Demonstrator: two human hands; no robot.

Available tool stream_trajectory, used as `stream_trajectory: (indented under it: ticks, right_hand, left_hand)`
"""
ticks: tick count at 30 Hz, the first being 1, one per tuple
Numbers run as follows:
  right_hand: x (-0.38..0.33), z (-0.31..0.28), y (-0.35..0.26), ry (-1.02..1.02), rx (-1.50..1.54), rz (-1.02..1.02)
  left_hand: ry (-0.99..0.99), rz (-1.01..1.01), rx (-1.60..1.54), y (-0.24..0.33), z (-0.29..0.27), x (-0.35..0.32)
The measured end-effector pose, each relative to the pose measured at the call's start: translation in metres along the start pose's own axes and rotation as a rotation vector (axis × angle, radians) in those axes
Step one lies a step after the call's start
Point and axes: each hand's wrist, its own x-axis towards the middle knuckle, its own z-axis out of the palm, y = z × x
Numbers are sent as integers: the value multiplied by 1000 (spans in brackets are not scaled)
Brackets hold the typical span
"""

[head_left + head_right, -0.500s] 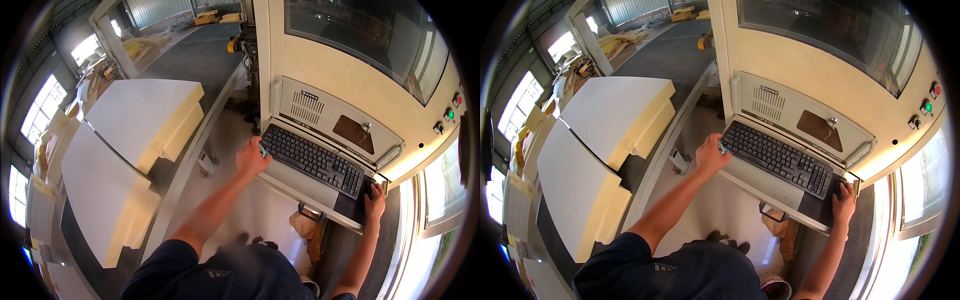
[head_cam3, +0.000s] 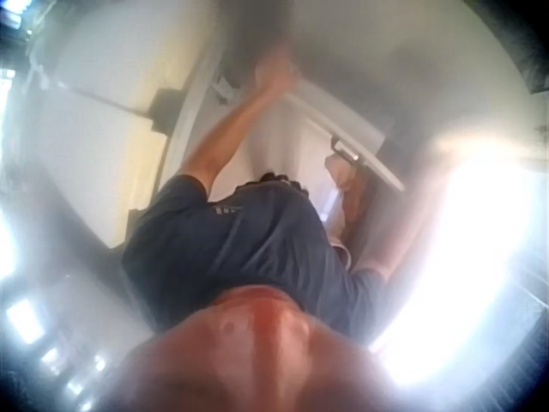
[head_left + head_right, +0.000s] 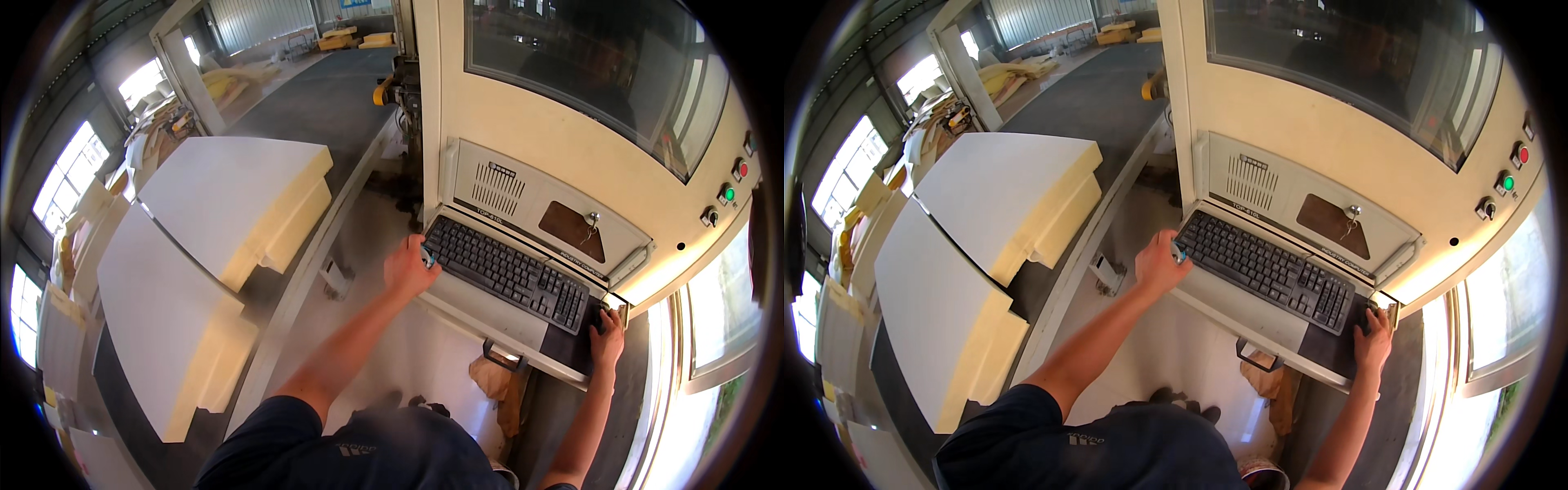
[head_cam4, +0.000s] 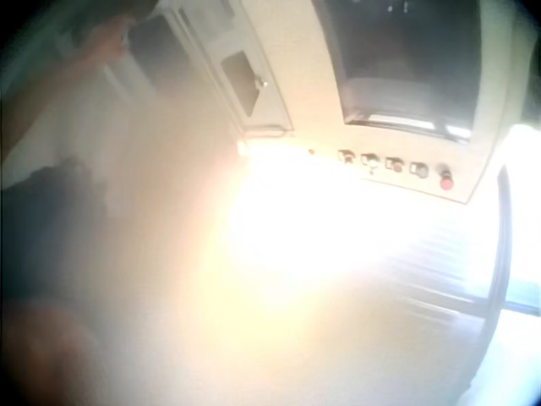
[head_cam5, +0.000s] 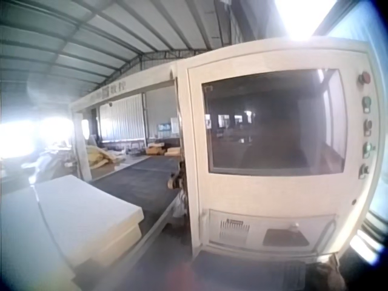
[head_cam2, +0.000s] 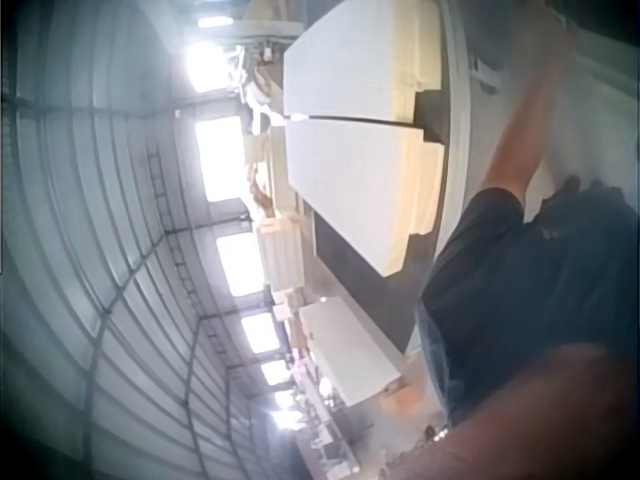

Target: The person operates a CNC machine control panel using a keyboard and mouse, then measures large white foam blocks with a tape measure. They repeatedly measure different foam pieces on a conveyor and return to the control panel to input data.

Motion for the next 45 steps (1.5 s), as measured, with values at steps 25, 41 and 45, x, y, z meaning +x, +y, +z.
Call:
stream_trajectory:
  ticks: [25,41,45]
  right_hand:
    - [-1,2,3,14,20,-15]
    - [-2,1,1,27,30,-12]
    - [-1,2,0,20,58,-16]
  left_hand:
    - [7,6,-28,-2,-1,-2]
    - [15,28,-7,-7,5,-2]
    - [47,81,7,-13,7,0]
